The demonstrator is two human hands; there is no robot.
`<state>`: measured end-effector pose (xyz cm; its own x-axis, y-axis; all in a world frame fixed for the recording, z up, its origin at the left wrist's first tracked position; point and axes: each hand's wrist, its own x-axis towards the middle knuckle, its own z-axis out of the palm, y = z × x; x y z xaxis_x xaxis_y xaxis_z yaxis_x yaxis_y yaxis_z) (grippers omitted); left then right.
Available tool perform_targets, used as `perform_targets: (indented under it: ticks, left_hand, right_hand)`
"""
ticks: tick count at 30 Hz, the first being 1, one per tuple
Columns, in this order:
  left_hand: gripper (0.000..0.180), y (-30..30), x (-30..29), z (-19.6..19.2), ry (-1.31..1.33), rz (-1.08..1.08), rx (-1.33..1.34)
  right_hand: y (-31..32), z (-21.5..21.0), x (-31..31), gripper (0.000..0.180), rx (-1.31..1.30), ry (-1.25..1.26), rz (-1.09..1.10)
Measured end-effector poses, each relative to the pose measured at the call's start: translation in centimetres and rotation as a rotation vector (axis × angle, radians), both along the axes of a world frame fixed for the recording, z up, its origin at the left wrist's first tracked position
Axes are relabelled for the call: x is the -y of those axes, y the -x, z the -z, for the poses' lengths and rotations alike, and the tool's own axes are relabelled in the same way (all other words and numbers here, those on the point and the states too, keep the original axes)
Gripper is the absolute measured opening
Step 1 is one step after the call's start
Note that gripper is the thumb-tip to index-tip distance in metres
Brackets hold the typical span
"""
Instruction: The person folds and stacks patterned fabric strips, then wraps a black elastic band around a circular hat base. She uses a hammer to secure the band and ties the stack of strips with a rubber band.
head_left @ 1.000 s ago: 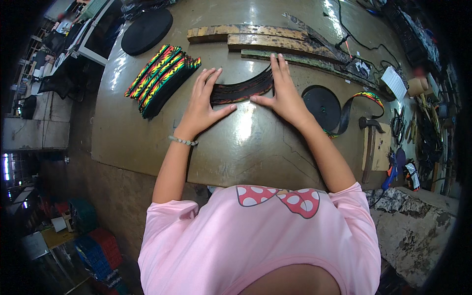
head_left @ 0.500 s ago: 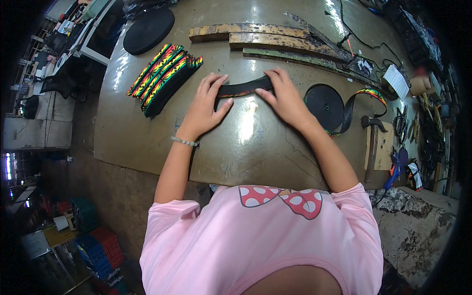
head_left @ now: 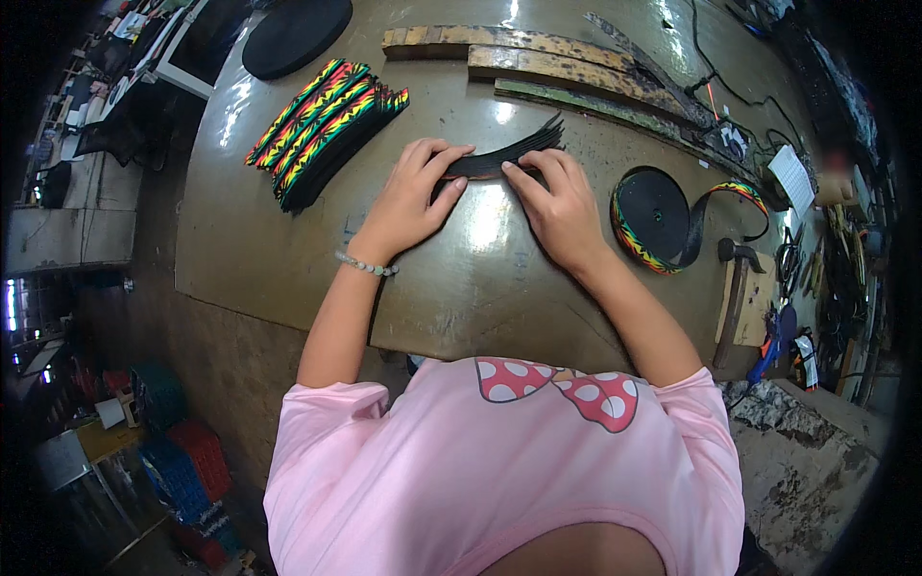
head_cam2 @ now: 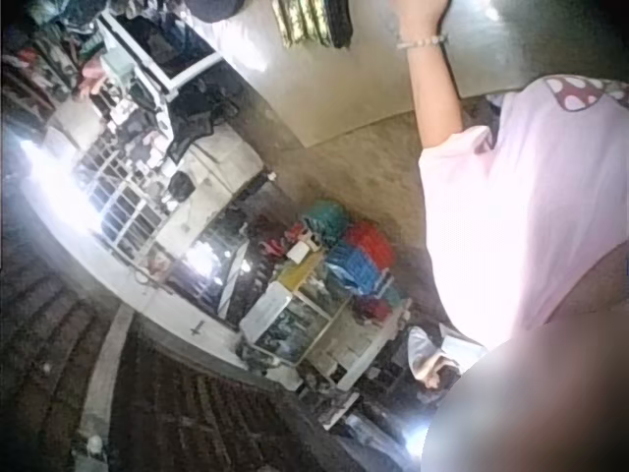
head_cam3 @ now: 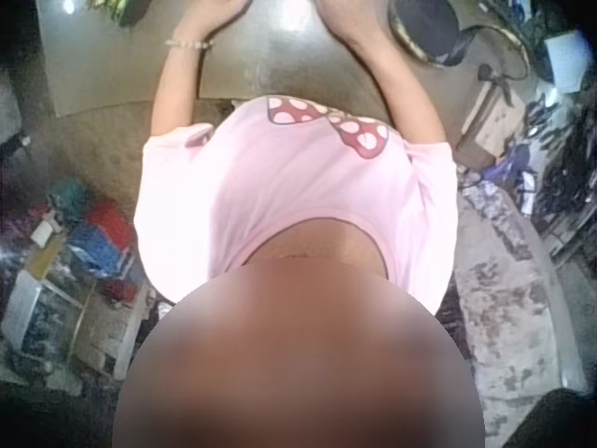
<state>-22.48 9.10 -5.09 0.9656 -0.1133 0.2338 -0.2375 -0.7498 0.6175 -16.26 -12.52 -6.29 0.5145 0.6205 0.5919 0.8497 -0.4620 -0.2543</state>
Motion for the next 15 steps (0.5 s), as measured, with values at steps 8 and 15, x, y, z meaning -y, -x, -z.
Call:
perform_targets:
  ticks: [8, 15]
  left_hand:
    - [0.037, -0.16, -0.08, 0.26, 0.003, 0.009, 0.045]
    - [0.038, -0.01, -0.26, 0.28, -0.028, 0.005, 0.044]
  right_hand:
    - [-0.3, 0.16, -0.24, 0.021, 0.055, -0.03, -0.023]
    - [-0.31, 0.0, -0.79, 0.016, 0.069, -0.051, 0.005]
